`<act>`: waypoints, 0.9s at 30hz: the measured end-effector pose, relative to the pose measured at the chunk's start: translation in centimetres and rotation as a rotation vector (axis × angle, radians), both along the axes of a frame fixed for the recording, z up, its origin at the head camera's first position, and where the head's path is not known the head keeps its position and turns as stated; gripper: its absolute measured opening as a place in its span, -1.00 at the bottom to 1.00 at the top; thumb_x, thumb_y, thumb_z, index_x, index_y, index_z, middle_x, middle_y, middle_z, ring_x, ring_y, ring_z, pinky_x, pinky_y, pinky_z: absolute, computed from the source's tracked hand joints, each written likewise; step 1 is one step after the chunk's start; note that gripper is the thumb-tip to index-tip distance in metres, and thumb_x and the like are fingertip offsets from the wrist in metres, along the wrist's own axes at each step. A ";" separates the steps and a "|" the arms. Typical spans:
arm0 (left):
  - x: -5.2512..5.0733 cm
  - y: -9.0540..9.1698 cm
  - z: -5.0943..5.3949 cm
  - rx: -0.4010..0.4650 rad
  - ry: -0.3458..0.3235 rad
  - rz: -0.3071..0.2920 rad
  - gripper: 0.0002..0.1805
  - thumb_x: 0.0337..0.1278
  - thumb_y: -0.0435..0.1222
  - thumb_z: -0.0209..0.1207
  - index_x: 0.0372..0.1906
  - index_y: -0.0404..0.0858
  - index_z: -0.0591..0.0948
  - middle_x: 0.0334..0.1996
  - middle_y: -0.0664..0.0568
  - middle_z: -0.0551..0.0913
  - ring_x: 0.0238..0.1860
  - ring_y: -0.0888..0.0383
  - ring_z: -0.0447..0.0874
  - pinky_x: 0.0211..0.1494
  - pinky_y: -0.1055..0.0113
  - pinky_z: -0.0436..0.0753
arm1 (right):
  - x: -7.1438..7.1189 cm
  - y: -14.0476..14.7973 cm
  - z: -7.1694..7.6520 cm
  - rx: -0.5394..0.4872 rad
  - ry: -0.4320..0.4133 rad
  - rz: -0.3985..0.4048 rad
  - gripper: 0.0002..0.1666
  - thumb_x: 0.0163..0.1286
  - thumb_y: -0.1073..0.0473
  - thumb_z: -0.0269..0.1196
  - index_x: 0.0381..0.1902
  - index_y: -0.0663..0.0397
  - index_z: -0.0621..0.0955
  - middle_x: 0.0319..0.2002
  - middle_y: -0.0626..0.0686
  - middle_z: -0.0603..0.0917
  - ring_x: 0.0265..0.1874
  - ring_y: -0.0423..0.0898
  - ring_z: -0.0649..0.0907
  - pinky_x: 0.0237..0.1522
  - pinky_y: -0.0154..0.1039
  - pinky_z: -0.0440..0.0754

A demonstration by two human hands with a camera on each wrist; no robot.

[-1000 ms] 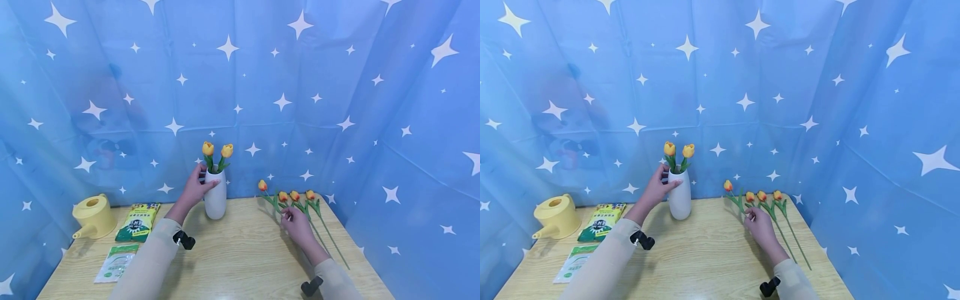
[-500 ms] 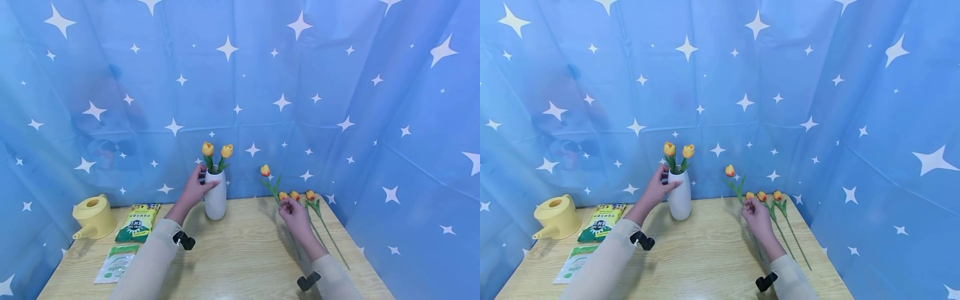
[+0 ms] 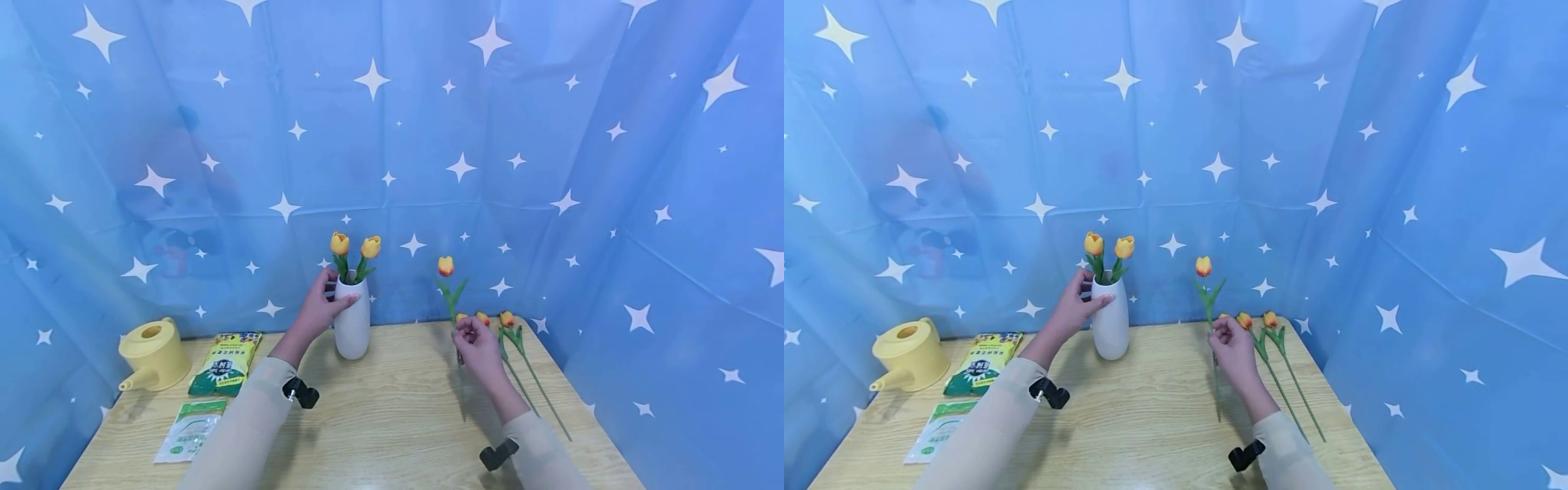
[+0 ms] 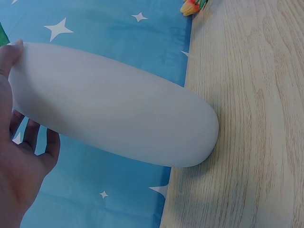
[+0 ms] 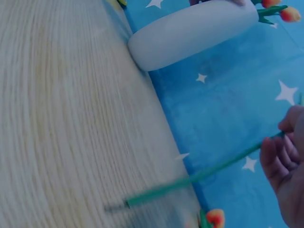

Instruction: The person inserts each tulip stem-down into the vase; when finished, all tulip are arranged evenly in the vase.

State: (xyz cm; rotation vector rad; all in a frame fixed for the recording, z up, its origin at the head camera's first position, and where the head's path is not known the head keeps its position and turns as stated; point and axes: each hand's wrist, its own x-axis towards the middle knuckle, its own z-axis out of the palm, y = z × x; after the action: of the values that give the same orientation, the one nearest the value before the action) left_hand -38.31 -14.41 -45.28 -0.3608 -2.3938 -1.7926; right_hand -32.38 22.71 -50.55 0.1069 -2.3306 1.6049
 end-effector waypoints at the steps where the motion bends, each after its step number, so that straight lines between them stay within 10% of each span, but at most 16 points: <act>1: 0.0 0.0 0.0 -0.001 -0.001 0.000 -0.35 0.37 0.11 0.50 0.28 -0.05 0.42 0.37 -0.10 0.50 0.40 -0.22 0.53 0.36 -0.31 0.64 | 0.0 -0.1 0.0 -0.020 -0.004 0.008 -0.87 0.55 0.36 0.36 -0.01 0.23 0.64 -0.31 0.09 0.65 -0.55 -0.11 0.60 -0.53 -0.26 0.68; 17: 0.2 0.0 0.2 0.003 0.011 -0.014 -0.35 0.36 0.08 0.52 0.29 -0.08 0.44 0.38 -0.15 0.52 0.42 -0.27 0.54 0.36 -0.33 0.64 | -0.1 -1.4 1.7 -0.166 0.034 0.089 -0.78 0.68 0.23 0.32 0.04 0.34 0.61 -0.02 0.38 0.79 -0.18 0.14 0.88 -0.26 0.01 0.87; 27: 0.0 0.1 0.1 0.000 0.016 -0.006 -0.35 0.38 0.05 0.51 0.29 -0.10 0.43 0.38 -0.17 0.51 0.41 -0.28 0.54 0.36 -0.33 0.63 | 0.0 -2.7 3.9 -0.273 0.198 0.078 -0.66 0.66 0.08 0.38 0.09 0.28 0.67 -0.04 0.32 0.82 -0.16 0.16 0.88 -0.28 -0.10 0.85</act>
State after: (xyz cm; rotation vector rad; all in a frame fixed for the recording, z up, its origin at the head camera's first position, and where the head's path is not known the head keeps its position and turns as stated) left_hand -38.33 -14.35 -45.14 -0.3811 -2.3847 -1.7852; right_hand -32.35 20.02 -46.61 0.2842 -1.9634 1.8419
